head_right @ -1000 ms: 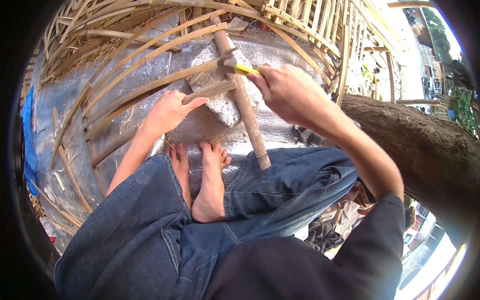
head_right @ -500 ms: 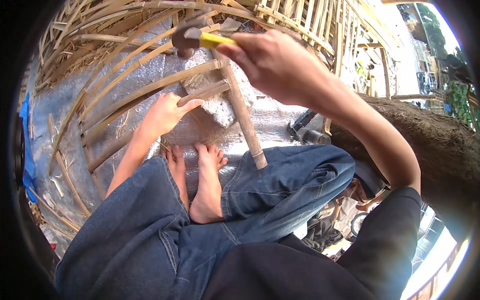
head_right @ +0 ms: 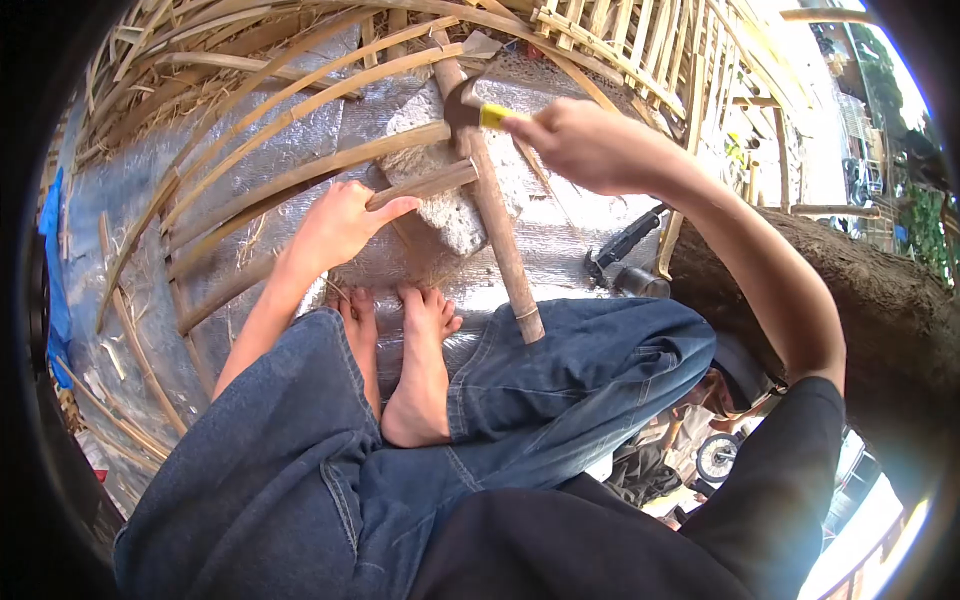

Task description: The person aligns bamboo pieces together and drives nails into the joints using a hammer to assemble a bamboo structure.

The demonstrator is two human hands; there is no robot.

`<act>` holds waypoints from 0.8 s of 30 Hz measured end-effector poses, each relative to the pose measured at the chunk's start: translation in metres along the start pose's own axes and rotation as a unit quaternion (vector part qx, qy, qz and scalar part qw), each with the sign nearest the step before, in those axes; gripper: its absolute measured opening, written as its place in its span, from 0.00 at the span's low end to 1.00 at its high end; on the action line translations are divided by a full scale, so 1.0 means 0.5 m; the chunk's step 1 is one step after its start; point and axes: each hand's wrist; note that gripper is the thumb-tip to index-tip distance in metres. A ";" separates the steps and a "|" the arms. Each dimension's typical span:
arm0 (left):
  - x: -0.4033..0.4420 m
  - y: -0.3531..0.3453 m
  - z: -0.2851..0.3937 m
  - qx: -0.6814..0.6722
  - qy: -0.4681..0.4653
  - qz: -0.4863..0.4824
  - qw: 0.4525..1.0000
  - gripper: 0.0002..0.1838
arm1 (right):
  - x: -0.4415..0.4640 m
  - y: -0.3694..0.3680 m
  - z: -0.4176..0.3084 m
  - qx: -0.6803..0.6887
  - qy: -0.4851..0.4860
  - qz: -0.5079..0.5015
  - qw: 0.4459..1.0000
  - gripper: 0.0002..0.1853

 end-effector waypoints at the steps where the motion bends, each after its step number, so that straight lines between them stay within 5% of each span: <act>1: 0.001 -0.005 -0.005 0.019 -0.047 0.010 0.999 0.42 | 0.000 0.003 0.011 0.020 0.040 0.022 0.999 0.36; 3: 0.001 -0.005 -0.009 0.042 -0.095 0.021 0.994 0.43 | 0.010 0.006 0.025 0.036 0.056 0.036 0.997 0.31; 6: 0.004 -0.009 0.000 0.005 -0.024 0.035 0.999 0.44 | 0.016 -0.027 -0.001 0.009 0.089 0.048 0.995 0.27; 10: 0.006 -0.005 -0.001 0.008 -0.005 0.011 1.000 0.44 | 0.106 -0.077 0.034 -0.034 0.209 0.186 0.960 0.19; 15: -0.005 0.008 0.012 -0.006 0.000 -0.005 1.000 0.44 | 0.193 -0.071 0.052 -0.068 0.235 0.341 0.908 0.15; 20: -0.001 0.006 0.009 -0.007 0.007 -0.009 1.000 0.44 | 0.130 -0.084 0.044 0.091 0.172 0.164 0.967 0.19; 24: 0.005 -0.011 -0.001 -0.015 0.002 0.021 1.000 0.44 | 0.099 -0.133 0.044 0.069 0.206 0.184 0.959 0.14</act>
Point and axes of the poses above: each hand's wrist, its own x-axis towards the middle knuckle, its own y-axis out of the back of the hand, z = x × y, and after that the axes turned 10 degrees about y, right-handed
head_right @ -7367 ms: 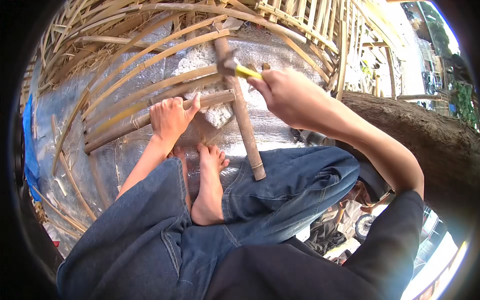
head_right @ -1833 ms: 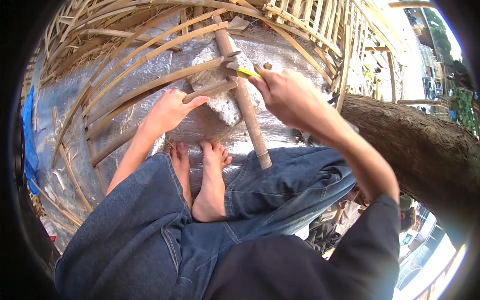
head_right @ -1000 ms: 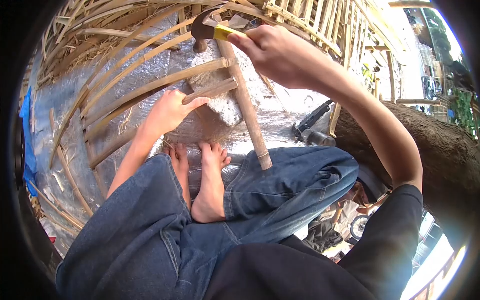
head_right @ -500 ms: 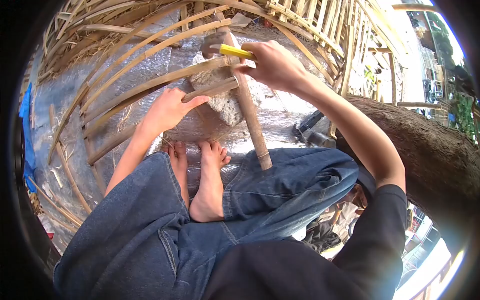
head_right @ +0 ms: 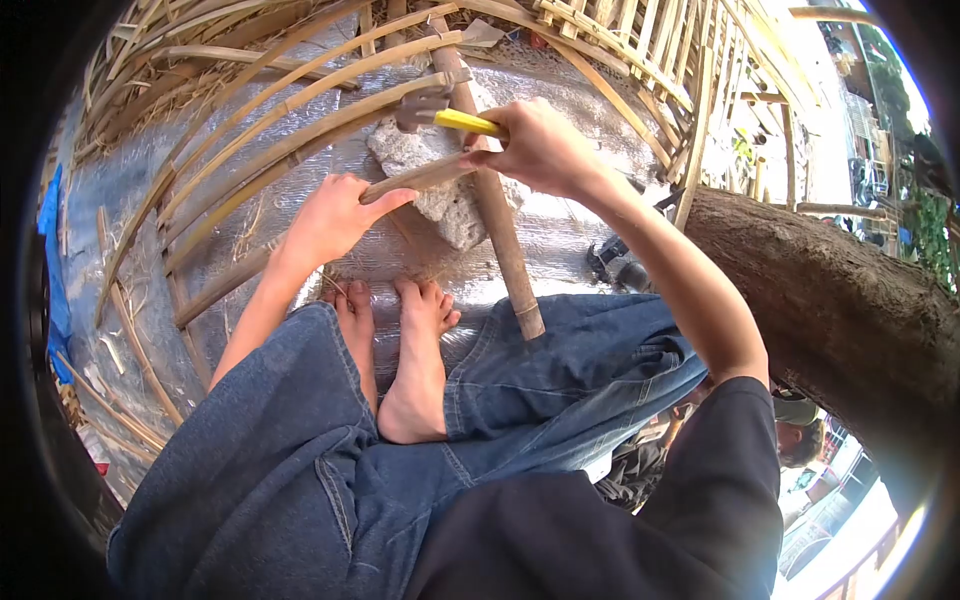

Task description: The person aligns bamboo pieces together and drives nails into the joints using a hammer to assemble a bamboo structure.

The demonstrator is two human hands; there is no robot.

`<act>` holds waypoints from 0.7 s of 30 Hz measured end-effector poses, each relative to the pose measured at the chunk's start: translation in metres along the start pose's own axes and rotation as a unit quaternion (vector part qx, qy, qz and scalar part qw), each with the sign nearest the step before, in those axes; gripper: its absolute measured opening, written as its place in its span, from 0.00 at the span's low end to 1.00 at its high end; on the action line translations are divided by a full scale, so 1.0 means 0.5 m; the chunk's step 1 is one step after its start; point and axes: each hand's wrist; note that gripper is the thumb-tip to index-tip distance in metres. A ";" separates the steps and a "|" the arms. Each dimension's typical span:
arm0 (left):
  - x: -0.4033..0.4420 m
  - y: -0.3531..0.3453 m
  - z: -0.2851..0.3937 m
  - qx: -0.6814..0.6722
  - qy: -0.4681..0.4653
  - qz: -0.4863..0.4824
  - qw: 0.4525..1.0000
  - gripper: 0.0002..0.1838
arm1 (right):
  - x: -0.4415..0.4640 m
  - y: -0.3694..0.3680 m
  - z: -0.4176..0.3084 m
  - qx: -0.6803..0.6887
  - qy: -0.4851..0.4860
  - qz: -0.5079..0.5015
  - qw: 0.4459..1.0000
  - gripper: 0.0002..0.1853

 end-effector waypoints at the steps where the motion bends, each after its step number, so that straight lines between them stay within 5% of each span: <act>1: -0.002 0.006 0.006 0.002 0.007 -0.015 1.000 0.44 | -0.003 -0.006 -0.001 0.017 -0.022 0.006 1.000 0.13; 8: -0.007 0.012 0.003 0.015 0.039 -0.023 0.999 0.44 | -0.034 -0.080 0.022 0.184 -0.141 0.078 0.970 0.13; 12: -0.010 0.017 -0.002 0.013 0.014 -0.011 1.000 0.39 | -0.040 -0.098 0.028 0.197 -0.127 0.122 0.965 0.12; 14: -0.015 0.019 0.002 0.008 0.032 -0.018 0.999 0.39 | -0.041 -0.107 0.042 0.338 -0.017 0.139 0.931 0.11; 17: -0.014 0.021 0.004 0.017 0.042 -0.027 0.999 0.39 | -0.063 -0.070 0.009 0.299 -0.111 0.042 0.947 0.09; 21: -0.012 0.014 -0.006 0.013 0.024 0.002 1.000 0.39 | -0.064 -0.090 0.029 0.275 -0.055 0.053 0.958 0.11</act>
Point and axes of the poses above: each hand's wrist, its own x-axis towards the middle knuckle, its own y-axis out of the back of the hand, z = x × y, and after that the axes turned 10 degrees about y, right-handed
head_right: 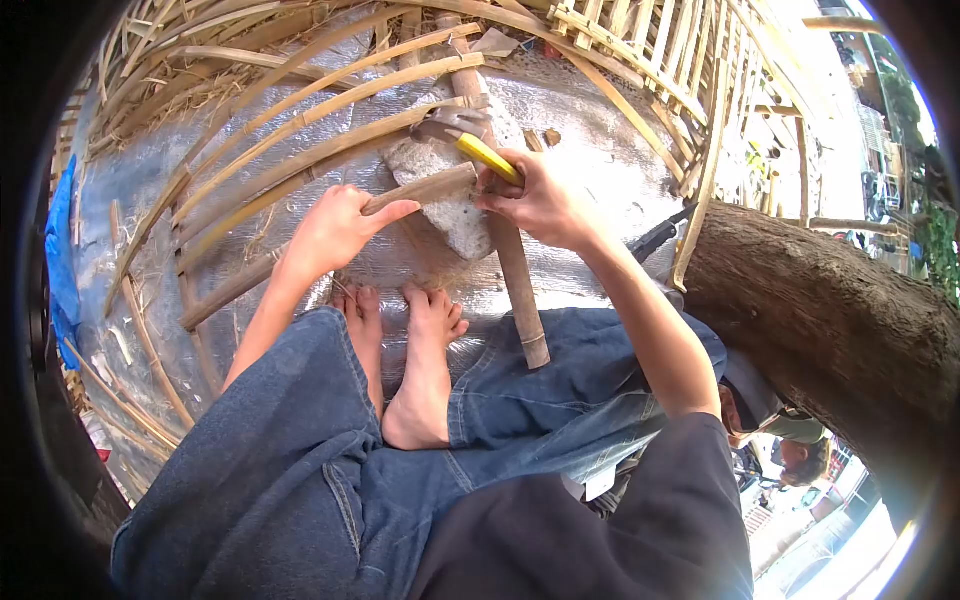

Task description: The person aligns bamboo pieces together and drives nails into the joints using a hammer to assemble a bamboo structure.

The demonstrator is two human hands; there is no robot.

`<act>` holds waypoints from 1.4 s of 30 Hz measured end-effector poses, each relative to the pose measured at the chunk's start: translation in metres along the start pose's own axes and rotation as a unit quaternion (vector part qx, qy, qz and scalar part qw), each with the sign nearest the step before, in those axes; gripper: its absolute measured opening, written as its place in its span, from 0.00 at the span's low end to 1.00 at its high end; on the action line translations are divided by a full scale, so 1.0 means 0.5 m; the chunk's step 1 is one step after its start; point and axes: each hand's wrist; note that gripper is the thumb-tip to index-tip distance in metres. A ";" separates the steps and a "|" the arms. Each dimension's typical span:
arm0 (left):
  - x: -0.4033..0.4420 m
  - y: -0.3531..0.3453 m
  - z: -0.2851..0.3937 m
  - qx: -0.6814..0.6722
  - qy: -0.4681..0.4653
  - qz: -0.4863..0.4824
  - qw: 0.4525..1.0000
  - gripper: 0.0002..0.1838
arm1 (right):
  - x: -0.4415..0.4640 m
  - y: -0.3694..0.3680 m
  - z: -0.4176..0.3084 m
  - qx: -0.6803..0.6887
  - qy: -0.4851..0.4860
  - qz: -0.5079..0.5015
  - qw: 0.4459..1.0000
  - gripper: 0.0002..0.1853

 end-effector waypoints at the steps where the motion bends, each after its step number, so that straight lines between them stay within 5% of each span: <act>1: -0.001 0.000 0.001 0.003 0.004 -0.002 1.000 0.40 | -0.003 -0.005 0.006 0.003 0.000 0.001 1.000 0.11; 9: -0.030 0.020 -0.003 -0.004 0.011 -0.009 1.000 0.39 | -0.021 -0.033 -0.030 -0.123 -0.022 0.113 0.986 0.11; 11: -0.046 0.034 -0.019 -0.037 0.044 -0.016 0.998 0.36 | -0.024 -0.034 -0.012 -0.184 0.017 0.145 0.972 0.08; 13: -0.072 0.036 -0.019 -0.044 0.050 0.017 0.998 0.33 | -0.027 -0.029 -0.023 -0.215 0.182 0.175 0.943 0.08; 19: -0.091 -0.021 -0.056 0.003 0.061 0.059 0.996 0.30 | -0.047 -0.037 0.007 -0.270 0.161 0.090 0.945 0.12; 20: -0.096 -0.029 -0.067 0.004 0.033 0.073 0.997 0.28 | -0.044 -0.043 0.032 -0.269 0.243 0.111 0.925 0.11; 23: -0.107 -0.064 -0.126 0.072 -0.094 0.142 0.983 0.24 | -0.038 -0.036 0.054 -0.274 0.292 0.115 0.909 0.13; 26: -0.083 -0.079 -0.190 0.113 0.076 -0.034 0.990 0.16 | -0.041 -0.028 0.047 -0.306 0.280 0.093 0.905 0.06; 34: -0.113 -0.239 -0.146 -0.285 0.070 -0.117 0.949 0.18 | -0.032 -0.014 0.052 -0.304 0.444 0.128 0.833 0.09; 38: -0.110 -0.424 -0.168 -0.475 0.070 -0.134 0.867 0.20 | -0.018 -0.018 0.035 -0.316 0.427 0.103 0.841 0.09; 42: -0.072 -0.543 -0.227 -0.680 0.018 -0.100 0.726 0.22 | -0.021 -0.010 0.034 -0.277 0.339 0.132 0.889 0.07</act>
Point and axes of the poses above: each hand's wrist, its own x-axis towards the middle knuckle, its own y-axis out of the back of the hand, z = x × y, and after that the axes turned 10 degrees about y, right-handed
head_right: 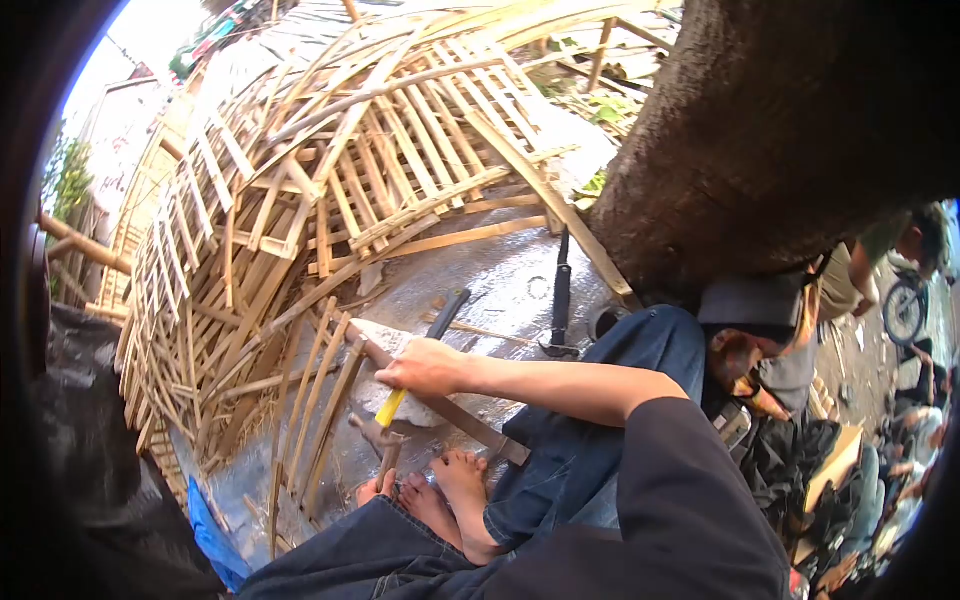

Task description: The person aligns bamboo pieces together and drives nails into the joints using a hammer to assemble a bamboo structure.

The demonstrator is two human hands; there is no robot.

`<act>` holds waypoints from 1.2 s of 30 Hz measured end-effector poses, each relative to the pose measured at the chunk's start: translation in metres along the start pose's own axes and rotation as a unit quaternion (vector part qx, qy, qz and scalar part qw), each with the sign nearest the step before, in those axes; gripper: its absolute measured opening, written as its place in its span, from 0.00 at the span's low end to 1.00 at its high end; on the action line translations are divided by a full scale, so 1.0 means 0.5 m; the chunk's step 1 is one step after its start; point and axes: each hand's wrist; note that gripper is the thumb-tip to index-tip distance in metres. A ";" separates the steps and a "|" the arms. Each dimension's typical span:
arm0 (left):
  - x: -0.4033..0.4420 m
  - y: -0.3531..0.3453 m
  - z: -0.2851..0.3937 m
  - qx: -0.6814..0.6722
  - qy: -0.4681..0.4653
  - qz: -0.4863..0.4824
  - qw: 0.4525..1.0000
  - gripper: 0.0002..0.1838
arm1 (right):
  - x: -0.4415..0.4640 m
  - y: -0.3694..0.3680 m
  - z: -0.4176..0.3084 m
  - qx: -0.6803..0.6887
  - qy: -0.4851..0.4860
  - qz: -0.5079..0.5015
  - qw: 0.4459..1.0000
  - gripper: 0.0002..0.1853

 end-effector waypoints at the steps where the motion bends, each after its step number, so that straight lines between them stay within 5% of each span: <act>1: 0.004 0.011 -0.006 0.013 -0.053 0.035 0.998 0.22 | 0.001 0.013 0.002 -0.009 -0.022 -0.001 1.000 0.08; 2: -0.047 -0.017 0.072 0.350 -0.117 0.271 0.889 0.22 | 0.002 0.022 0.003 0.018 -0.059 0.001 0.998 0.07; 4: -0.118 -0.052 0.273 0.612 -0.161 0.473 0.613 0.22 | 0.012 0.035 0.004 0.044 -0.081 0.004 0.996 0.07; 5: -0.138 -0.045 0.399 0.657 -0.113 0.378 0.642 0.22 | 0.015 0.041 0.000 0.040 -0.108 0.034 0.993 0.08; 8: -0.168 -0.038 0.510 0.722 -0.075 0.358 0.587 0.27 | 0.024 0.032 -0.010 0.042 -0.176 0.067 0.981 0.10; 10: -0.167 0.009 0.494 0.748 -0.279 0.396 0.455 0.27 | 0.029 0.015 -0.027 0.055 -0.202 0.057 0.976 0.11; 14: -0.191 -0.142 0.506 0.708 -0.332 0.363 0.507 0.24 | 0.061 0.044 -0.110 0.163 -0.286 -0.068 0.942 0.19; 15: -0.193 -0.193 0.505 0.632 -0.223 0.241 0.702 0.21 | 0.067 0.046 -0.123 0.200 -0.303 -0.102 0.926 0.20; 16: -0.188 -0.226 0.499 0.516 -0.098 0.096 0.846 0.18 | 0.074 0.055 -0.139 0.223 -0.307 -0.110 0.919 0.21; 17: -0.183 -0.231 0.483 0.331 0.005 0.091 0.939 0.19 | 0.072 0.043 -0.142 0.246 -0.307 -0.118 0.912 0.21; 20: -0.151 -0.230 0.447 0.345 -0.037 -0.012 0.938 0.15 | 0.067 0.023 -0.159 0.249 -0.329 -0.124 0.902 0.18; 23: -0.121 -0.213 0.423 0.279 0.021 -0.047 0.959 0.18 | 0.060 0.012 -0.174 0.250 -0.367 -0.123 0.887 0.12; 27: -0.097 -0.214 0.385 0.301 0.031 -0.025 0.953 0.19 | 0.027 -0.070 -0.156 0.204 -0.337 -0.085 0.915 0.14; 36: -0.032 -0.167 0.068 0.404 -0.084 0.031 0.911 0.21 | 0.016 -0.072 -0.143 0.180 -0.321 -0.116 0.922 0.24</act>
Point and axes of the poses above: each hand's wrist, its own x-axis towards the middle knuckle, its own y-axis out of the back of the hand, z = x × y, and after that the axes turned 10 degrees about y, right-handed
